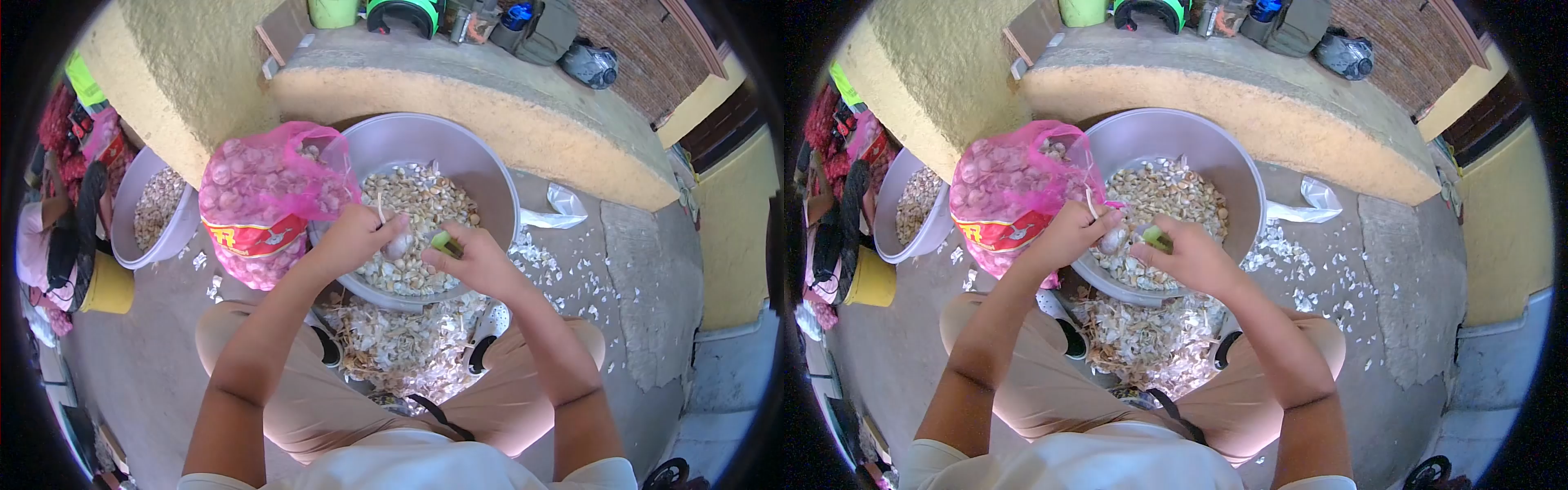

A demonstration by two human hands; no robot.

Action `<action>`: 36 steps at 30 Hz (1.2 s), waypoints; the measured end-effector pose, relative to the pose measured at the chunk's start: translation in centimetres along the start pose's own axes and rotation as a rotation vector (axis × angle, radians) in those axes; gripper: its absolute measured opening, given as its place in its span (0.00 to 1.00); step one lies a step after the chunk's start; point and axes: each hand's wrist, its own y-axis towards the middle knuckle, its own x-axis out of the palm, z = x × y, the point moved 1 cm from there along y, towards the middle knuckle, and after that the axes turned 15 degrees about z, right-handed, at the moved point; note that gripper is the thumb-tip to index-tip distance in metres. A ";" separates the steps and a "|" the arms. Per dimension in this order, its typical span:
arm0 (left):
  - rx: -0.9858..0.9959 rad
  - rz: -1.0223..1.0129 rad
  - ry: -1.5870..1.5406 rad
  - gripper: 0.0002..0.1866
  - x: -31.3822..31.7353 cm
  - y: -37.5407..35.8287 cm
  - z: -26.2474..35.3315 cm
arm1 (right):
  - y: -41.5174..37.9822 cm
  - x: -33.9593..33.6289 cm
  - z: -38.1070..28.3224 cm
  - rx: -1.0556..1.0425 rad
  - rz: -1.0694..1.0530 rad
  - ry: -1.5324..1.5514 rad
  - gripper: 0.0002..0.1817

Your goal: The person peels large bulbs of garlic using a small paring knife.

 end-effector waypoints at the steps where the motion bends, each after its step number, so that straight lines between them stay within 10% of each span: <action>1: 0.048 -0.004 0.020 0.18 0.1 0.0 0.3 | 0.1 0.0 0.0 0.012 0.077 -0.003 0.20; 25: 0.064 0.042 0.108 0.18 -0.2 0.1 0.0 | -0.4 3.5 1.1 -0.397 -0.075 -0.440 0.19; 36: 0.034 0.052 0.265 0.21 1.0 0.0 -1.4 | 0.3 2.2 -0.5 0.002 0.103 -0.112 0.29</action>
